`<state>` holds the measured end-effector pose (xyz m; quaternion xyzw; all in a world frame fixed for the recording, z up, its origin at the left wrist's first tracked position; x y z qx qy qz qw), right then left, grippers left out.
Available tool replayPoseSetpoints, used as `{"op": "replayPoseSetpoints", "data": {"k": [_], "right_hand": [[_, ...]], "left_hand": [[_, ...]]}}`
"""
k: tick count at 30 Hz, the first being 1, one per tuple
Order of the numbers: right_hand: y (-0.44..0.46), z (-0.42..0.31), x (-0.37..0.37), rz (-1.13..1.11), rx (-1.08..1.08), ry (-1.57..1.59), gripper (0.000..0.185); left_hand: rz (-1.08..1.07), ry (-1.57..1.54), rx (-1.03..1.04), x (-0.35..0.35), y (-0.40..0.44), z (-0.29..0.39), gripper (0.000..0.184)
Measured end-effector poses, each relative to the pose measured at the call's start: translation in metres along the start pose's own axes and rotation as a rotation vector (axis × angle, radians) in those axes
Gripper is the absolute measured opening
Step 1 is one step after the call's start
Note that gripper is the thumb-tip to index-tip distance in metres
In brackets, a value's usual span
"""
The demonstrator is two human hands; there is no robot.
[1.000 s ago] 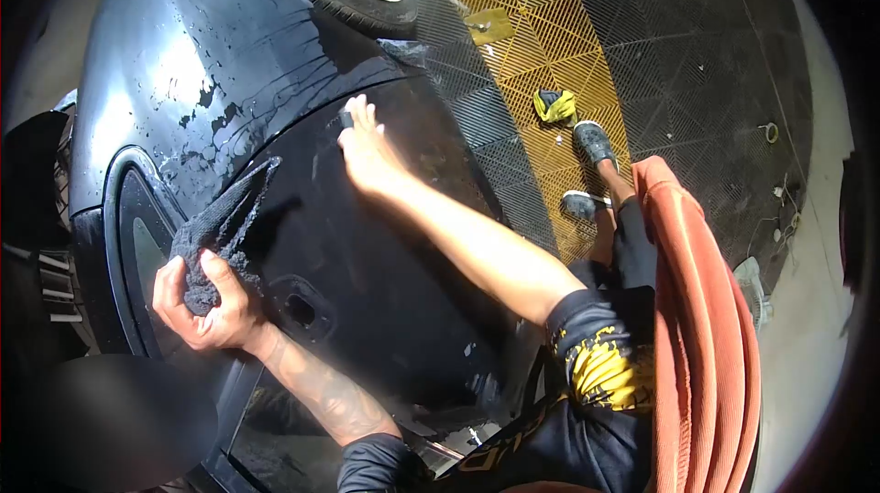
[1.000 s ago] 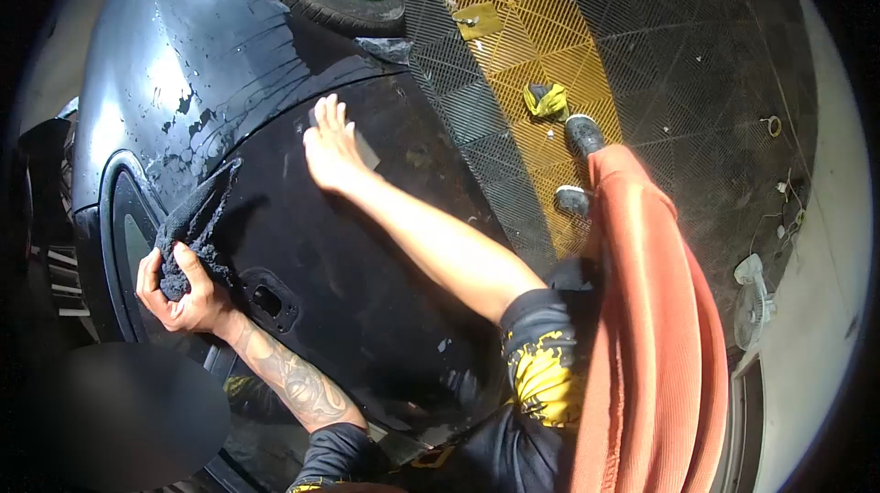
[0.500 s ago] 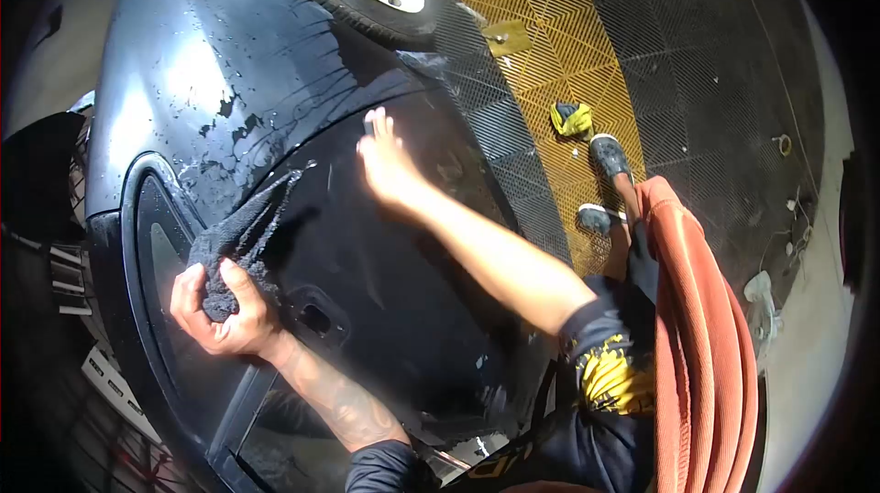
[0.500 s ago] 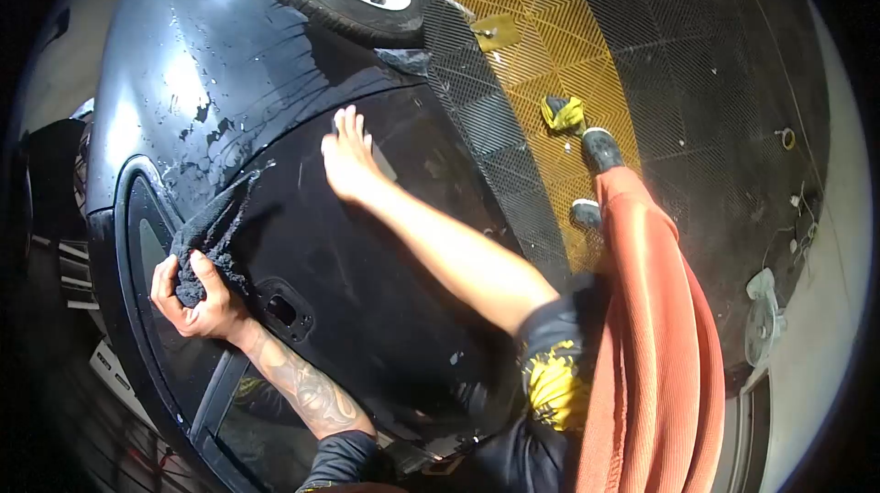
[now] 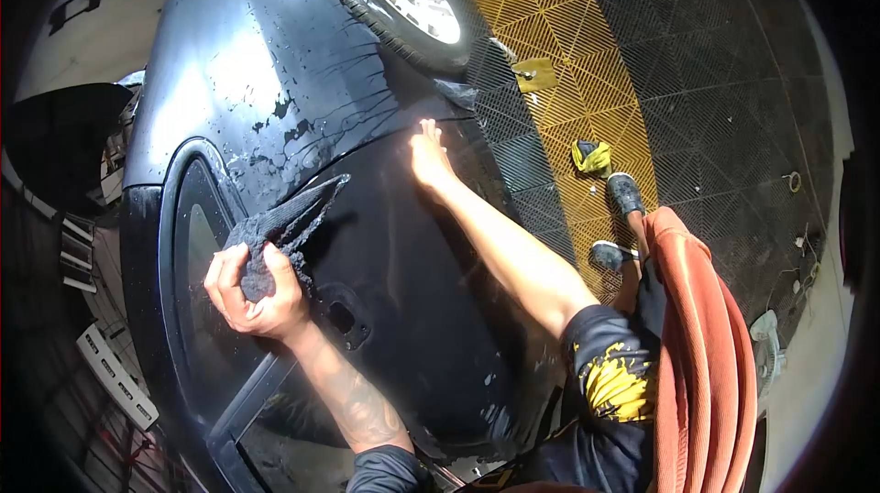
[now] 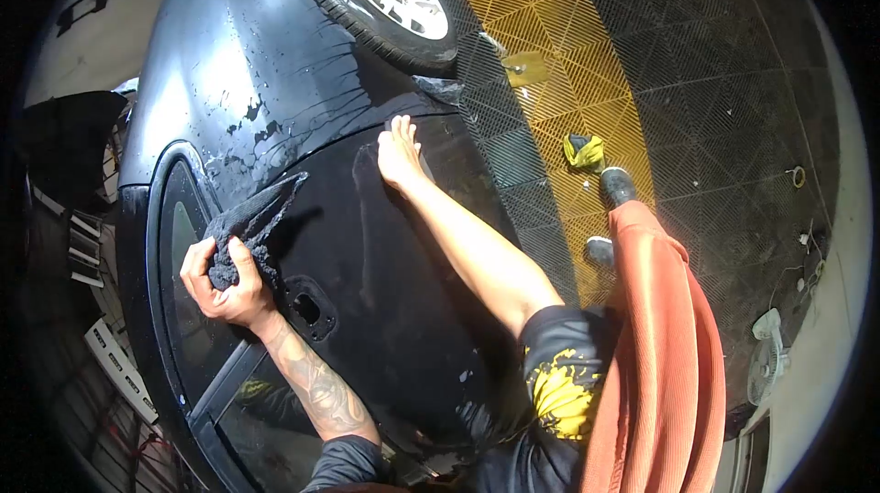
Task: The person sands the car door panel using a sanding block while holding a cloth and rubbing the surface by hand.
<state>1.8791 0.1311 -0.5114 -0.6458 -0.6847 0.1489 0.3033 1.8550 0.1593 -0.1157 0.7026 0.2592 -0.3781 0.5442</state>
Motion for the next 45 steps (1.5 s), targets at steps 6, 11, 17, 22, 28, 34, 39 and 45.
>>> {"op": "replayPoseSetpoints", "data": {"k": [6,11,17,22,28,34,39,45], "right_hand": [[-0.052,-0.018,0.006,-0.084,-0.13,-0.055,0.069],[-0.027,-0.01,0.002,-0.046,-0.097,0.022,0.066],[-0.053,-0.019,-0.004,-0.115,-0.164,0.07,0.069],[-0.096,-0.016,0.014,-0.248,-0.413,0.5,0.072],[-0.084,-0.058,-0.007,-0.403,-0.851,0.078,0.075],[-0.101,-0.012,-0.024,-0.709,-1.105,-0.082,0.088],[-0.082,-0.082,-0.01,-0.752,-1.407,-0.057,0.089],[-0.07,-0.004,-0.019,-0.771,-1.464,0.036,0.08]], "left_hand": [[0.001,-0.021,-0.011,-0.001,0.0,0.001,0.026],[0.018,-0.026,0.022,-0.001,0.003,0.004,0.024],[0.058,-0.048,0.005,-0.002,0.003,0.002,0.027],[0.031,-0.011,0.04,-0.003,0.005,0.005,0.026],[-0.062,0.105,0.061,0.005,0.008,0.014,0.027],[-0.177,0.363,0.153,0.011,-0.008,0.033,0.036],[-0.241,0.588,0.25,-0.034,-0.058,0.04,0.038],[-0.09,0.751,0.252,-0.086,-0.117,0.059,0.037]]}}
Point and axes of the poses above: each hand's wrist, its own y-axis towards the middle knuckle, its own x-axis out of the palm, z = x × y, the point moved 8 cm from there along y, towards the middle knuckle
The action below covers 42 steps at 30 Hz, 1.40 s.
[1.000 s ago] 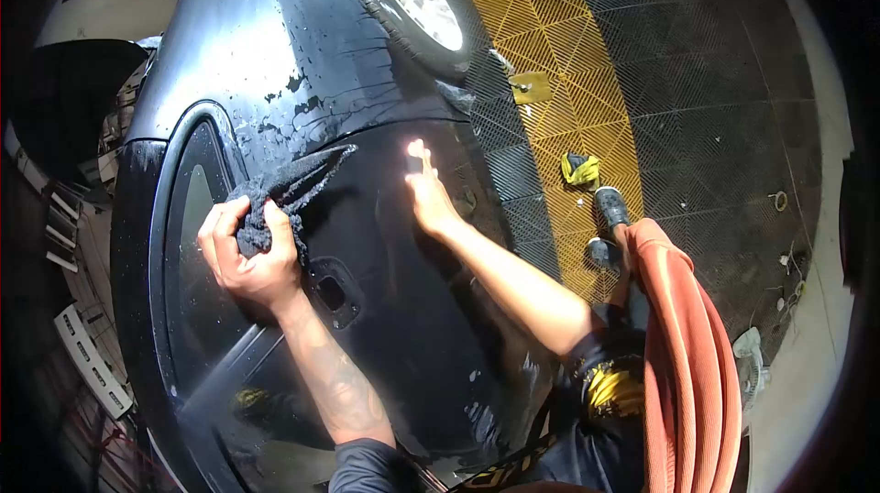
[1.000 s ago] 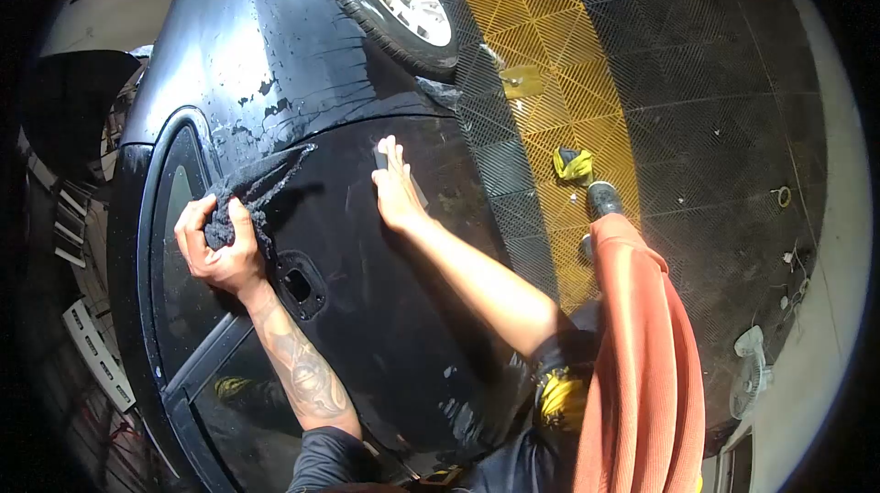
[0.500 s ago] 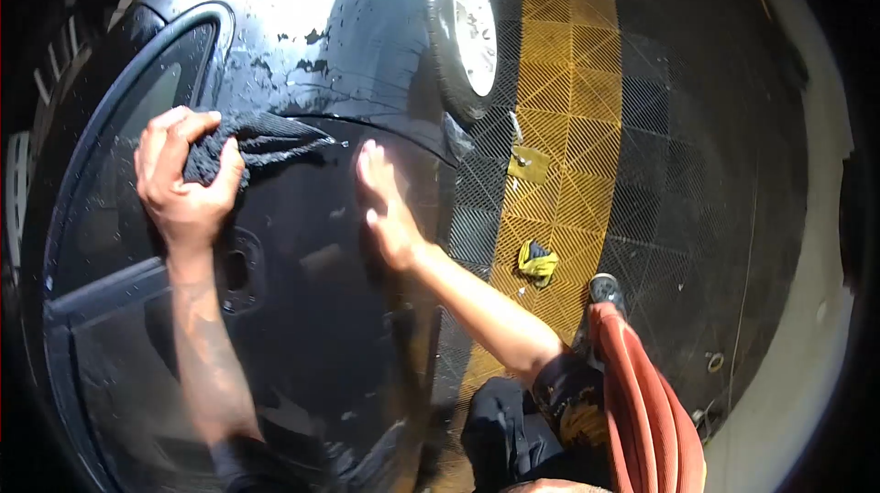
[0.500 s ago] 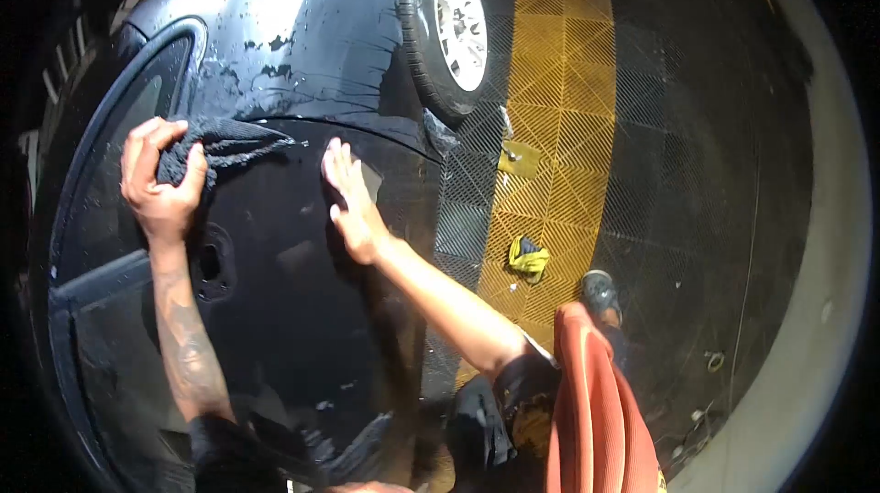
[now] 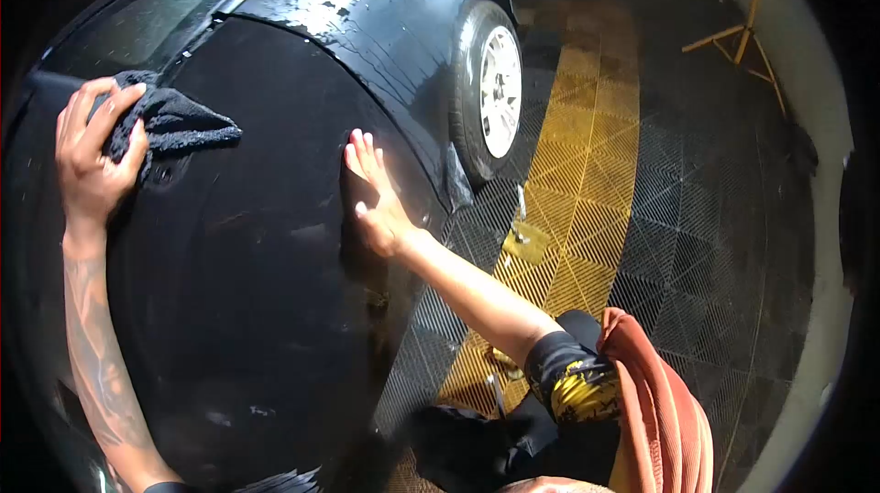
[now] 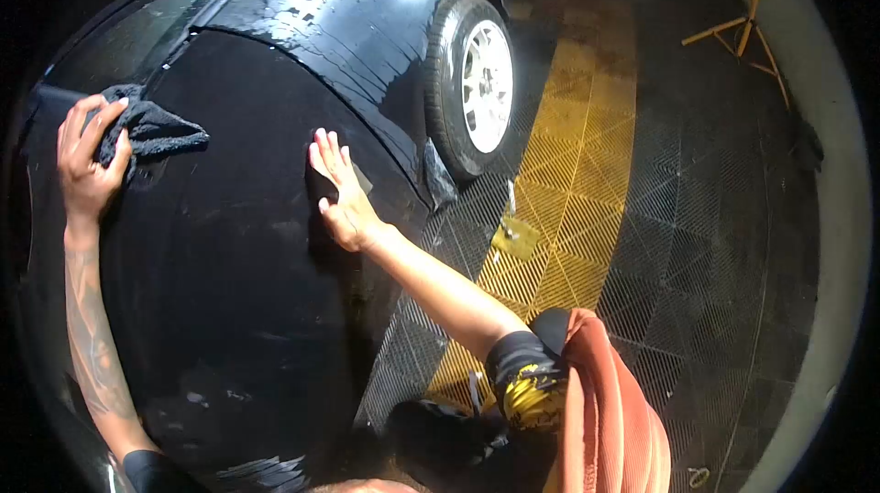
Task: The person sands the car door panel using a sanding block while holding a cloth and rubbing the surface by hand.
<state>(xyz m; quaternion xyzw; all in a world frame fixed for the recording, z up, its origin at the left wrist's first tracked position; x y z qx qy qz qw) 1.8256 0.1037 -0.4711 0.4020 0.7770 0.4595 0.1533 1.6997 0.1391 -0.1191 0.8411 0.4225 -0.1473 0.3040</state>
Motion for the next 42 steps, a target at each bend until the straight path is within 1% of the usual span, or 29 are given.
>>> {"op": "replayPoseSetpoints", "data": {"k": [1,4,5,7,8,9,11,13,14,15,17,18,21,23,25,26,28,30,31,32,33,35,38,40,42], "right_hand": [[0.008,0.015,-0.006,0.062,-0.003,0.003,0.08],[0.06,0.02,-0.022,0.093,-0.138,0.004,0.074],[0.068,0.023,-0.021,0.04,-0.115,-0.058,0.078],[0.05,0.025,-0.026,-0.022,-0.075,-0.001,0.084],[0.026,0.04,-0.024,-0.017,0.023,0.01,0.091],[0.006,0.036,-0.022,-0.007,0.056,0.019,0.094],[0.008,0.032,-0.021,0.033,0.095,0.077,0.096],[0.038,0.034,-0.023,0.082,-0.003,0.029,0.095],[0.05,0.032,-0.028,0.077,-0.067,0.027,0.094],[0.051,0.03,-0.033,0.064,-0.069,0.099,0.092],[0.043,0.039,-0.035,0.034,-0.059,0.129,0.078],[0.035,0.042,-0.034,0.023,-0.039,0.122,0.077],[0.006,0.041,-0.024,0.028,-0.007,0.019,0.073],[0.022,0.026,-0.019,0.054,-0.056,-0.081,0.071],[0.06,0.014,-0.023,0.068,-0.099,-0.186,0.069],[0.074,0.013,-0.025,0.063,-0.108,-0.206,0.068],[0.074,0.017,-0.026,0.036,-0.089,-0.166,0.067],[0.046,0.048,-0.028,0.02,-0.024,-0.173,0.069],[0.023,0.062,-0.026,0.042,0.089,-0.069,0.072],[0.013,0.061,-0.023,-0.036,0.058,0.008,0.078],[0.014,0.066,-0.025,-0.03,0.053,0.005,0.078],[0.04,0.038,-0.023,-0.067,-0.063,-0.087,0.092],[0.06,0.039,-0.022,-0.098,-0.109,-0.149,0.094],[0.047,0.041,-0.011,-0.094,-0.095,-0.206,0.095],[0.019,0.026,-0.005,-0.112,-0.17,-0.217,0.1]], "left_hand": [[0.029,-0.024,0.004,0.02,-0.001,-0.003,0.036],[0.129,-0.01,-0.003,0.011,-0.006,-0.002,0.032],[0.1,-0.053,-0.022,0.014,-0.006,-0.007,0.031],[0.079,-0.111,-0.012,0.022,0.0,-0.012,0.031],[0.066,-0.147,-0.021,0.02,0.002,-0.008,0.032],[0.071,-0.16,-0.027,0.022,0.002,-0.01,0.032],[0.071,-0.205,-0.015,0.024,0.003,-0.013,0.032],[0.112,-0.213,0.002,0.025,0.001,-0.016,0.032],[0.132,-0.195,0.001,0.023,0.0,-0.015,0.03],[0.15,-0.176,0.001,0.02,0.001,-0.014,0.028],[0.135,-0.191,0.01,0.023,0.001,-0.017,0.028],[0.165,-0.191,0.067,0.025,-0.002,-0.017,0.03],[0.12,-0.176,0.014,0.024,-0.001,-0.018,0.029],[0.101,-0.195,-0.014,0.022,-0.003,-0.019,0.03],[0.138,-0.175,0.019,0.018,-0.002,-0.018,0.03],[0.115,-0.199,0.0,0.017,-0.001,-0.02,0.03],[0.133,-0.186,0.01,0.02,-0.003,-0.02,0.03],[0.153,-0.173,0.0,0.021,-0.004,-0.02,0.03],[0.159,-0.152,-0.014,0.025,-0.006,-0.022,0.029],[0.177,-0.147,0.0,0.025,-0.006,-0.02,0.029],[0.197,-0.14,0.017,0.023,-0.005,-0.018,0.029],[0.186,-0.149,0.016,0.022,-0.004,-0.018,0.029],[0.164,-0.155,0.006,0.021,-0.002,-0.021,0.029],[0.166,-0.164,0.025,0.024,-0.004,-0.02,0.03],[0.156,-0.181,0.033,0.027,-0.004,-0.023,0.029]]}}
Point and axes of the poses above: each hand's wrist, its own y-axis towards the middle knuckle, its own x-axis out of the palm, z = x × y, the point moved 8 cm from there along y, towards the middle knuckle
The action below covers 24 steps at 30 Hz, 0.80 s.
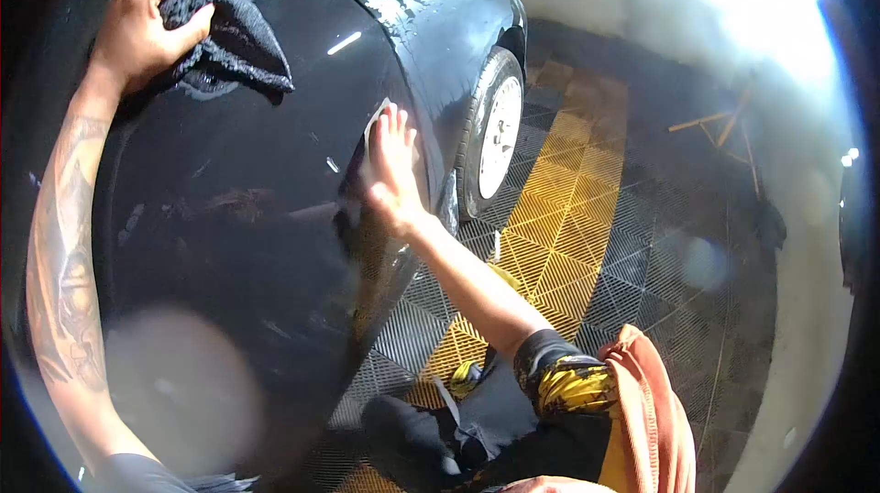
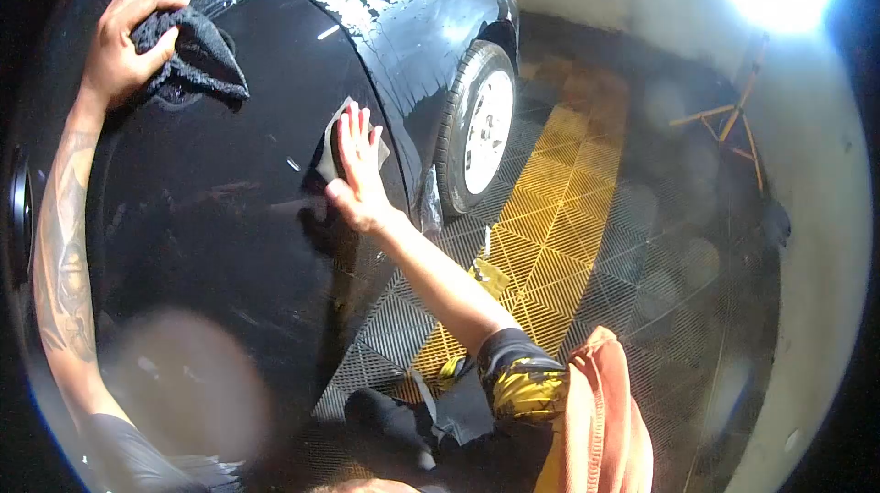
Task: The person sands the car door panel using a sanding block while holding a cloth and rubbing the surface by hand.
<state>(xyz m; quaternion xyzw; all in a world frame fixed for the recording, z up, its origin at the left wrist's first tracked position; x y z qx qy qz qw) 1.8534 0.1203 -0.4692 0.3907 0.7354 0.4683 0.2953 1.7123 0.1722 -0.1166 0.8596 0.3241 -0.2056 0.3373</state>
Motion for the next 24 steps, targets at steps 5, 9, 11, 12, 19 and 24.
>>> {"op": "replayPoseSetpoints", "data": {"k": [5,9,11,12,19,24], "right_hand": [[0.033,-0.004,-0.007,0.078,0.068,-0.199,0.085],[0.046,0.006,-0.016,0.112,0.064,-0.134,0.079],[0.017,0.007,-0.009,0.096,0.01,0.011,0.08],[0.0,0.008,-0.006,0.086,-0.032,0.131,0.08],[0.025,0.083,-0.02,0.147,0.289,0.281,0.044],[-0.001,0.1,-0.022,0.16,0.361,0.546,0.049]], "left_hand": [[0.129,0.027,-0.172,-0.022,0.014,0.03,0.024],[0.092,0.003,-0.152,-0.02,0.015,0.025,0.023],[0.077,0.055,-0.129,-0.021,0.02,0.035,0.023],[0.127,0.026,-0.108,-0.011,0.012,0.019,0.024],[0.141,0.029,-0.138,-0.021,0.01,0.024,0.022],[0.142,0.006,-0.154,-0.011,0.016,0.017,0.021]]}}
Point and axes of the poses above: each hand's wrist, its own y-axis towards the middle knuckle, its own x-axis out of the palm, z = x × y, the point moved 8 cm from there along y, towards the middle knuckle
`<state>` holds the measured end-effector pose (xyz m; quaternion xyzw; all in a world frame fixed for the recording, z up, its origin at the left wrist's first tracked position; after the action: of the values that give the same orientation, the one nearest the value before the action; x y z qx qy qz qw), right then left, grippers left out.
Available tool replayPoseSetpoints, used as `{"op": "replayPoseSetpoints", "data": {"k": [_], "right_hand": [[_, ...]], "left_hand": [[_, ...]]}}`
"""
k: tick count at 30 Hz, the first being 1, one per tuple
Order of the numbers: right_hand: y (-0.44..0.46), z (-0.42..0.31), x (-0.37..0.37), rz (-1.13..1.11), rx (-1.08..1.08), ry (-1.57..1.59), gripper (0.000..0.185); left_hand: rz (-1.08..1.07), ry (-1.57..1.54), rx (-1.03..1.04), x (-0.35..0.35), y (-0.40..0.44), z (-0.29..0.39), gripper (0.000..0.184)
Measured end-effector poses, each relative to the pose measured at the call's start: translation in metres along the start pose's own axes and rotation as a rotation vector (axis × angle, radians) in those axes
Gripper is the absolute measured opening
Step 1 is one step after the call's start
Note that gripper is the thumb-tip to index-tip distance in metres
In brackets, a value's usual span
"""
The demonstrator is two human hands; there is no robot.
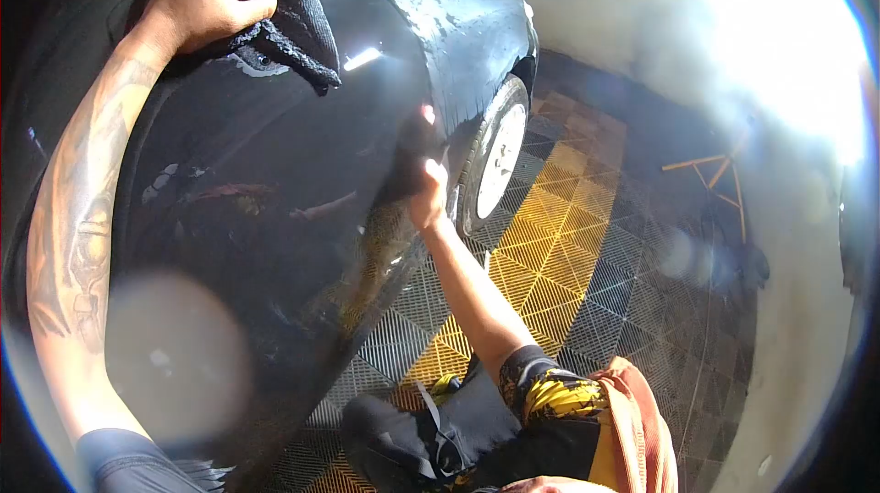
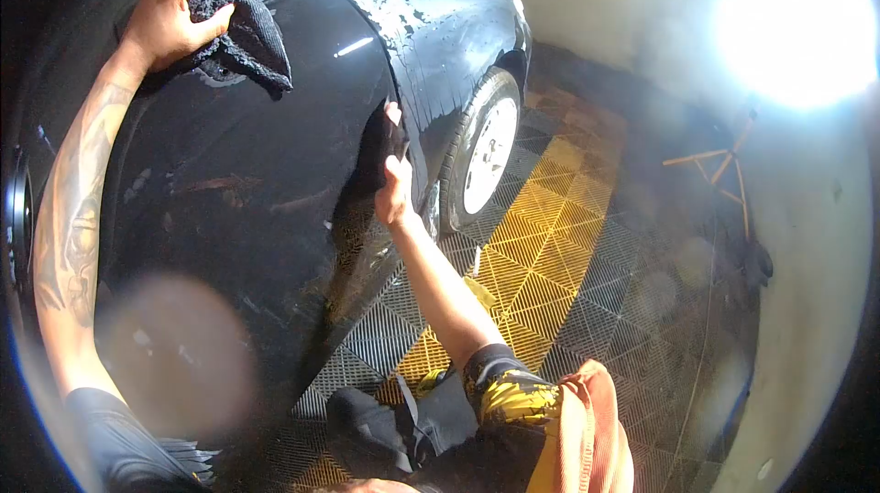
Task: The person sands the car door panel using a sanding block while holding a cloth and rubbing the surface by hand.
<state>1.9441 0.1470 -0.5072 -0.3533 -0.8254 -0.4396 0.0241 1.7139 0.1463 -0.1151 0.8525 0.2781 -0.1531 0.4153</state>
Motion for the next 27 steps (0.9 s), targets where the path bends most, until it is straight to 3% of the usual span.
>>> {"op": "replayPoseSetpoints", "data": {"k": [3,5,9,12,15,16,19,21,22,23,24,27], "right_hand": [[0.016,-0.053,0.021,0.016,-0.088,-0.422,0.054],[0.018,-0.058,0.023,-0.005,-0.16,-0.509,0.055],[-0.031,-0.06,0.029,-0.023,-0.354,-0.478,0.058],[-0.021,0.013,-0.001,0.04,-0.038,0.076,0.051],[-0.02,-0.062,0.018,0.179,-0.334,-0.317,0.045],[-0.024,-0.056,0.017,0.119,-0.261,-0.386,0.044],[-0.039,-0.02,0.01,0.068,0.226,0.062,0.052],[-0.016,-0.033,0.016,0.005,0.05,-0.094,0.056],[-0.008,-0.037,0.018,-0.018,-0.032,-0.17,0.058],[-0.001,-0.041,0.018,-0.04,-0.113,-0.25,0.06],[0.004,-0.045,0.018,-0.063,-0.192,-0.331,0.062],[0.001,-0.052,0.02,-0.058,-0.215,-0.272,0.064]], "left_hand": [[-0.006,-0.01,0.013,-0.011,0.0,0.004,0.021],[0.01,0.004,0.033,-0.01,-0.001,0.006,0.02],[-0.049,-0.023,-0.065,-0.01,0.002,0.008,0.021],[-0.054,-0.041,-0.059,-0.015,0.001,0.011,0.022],[-0.016,-0.002,0.047,-0.008,-0.002,0.002,0.023],[-0.016,0.005,0.044,-0.008,0.0,0.008,0.023],[-0.082,-0.008,-0.046,-0.011,0.005,0.016,0.022],[-0.082,-0.033,-0.098,-0.013,0.006,0.015,0.022],[0.026,0.049,-0.001,-0.006,-0.001,0.012,0.022],[-0.118,0.041,0.155,0.01,-0.014,-0.016,0.027],[-0.126,0.049,0.148,0.009,-0.014,-0.016,0.027],[-0.141,0.018,0.141,0.012,-0.014,-0.019,0.027]]}}
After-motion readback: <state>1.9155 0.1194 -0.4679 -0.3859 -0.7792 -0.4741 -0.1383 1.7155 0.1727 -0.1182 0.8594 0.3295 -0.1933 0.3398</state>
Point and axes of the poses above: each hand's wrist, its own y-axis towards the middle knuckle, its own x-axis out of the palm, z = x × y, the point moved 8 cm from there along y, towards the middle knuckle
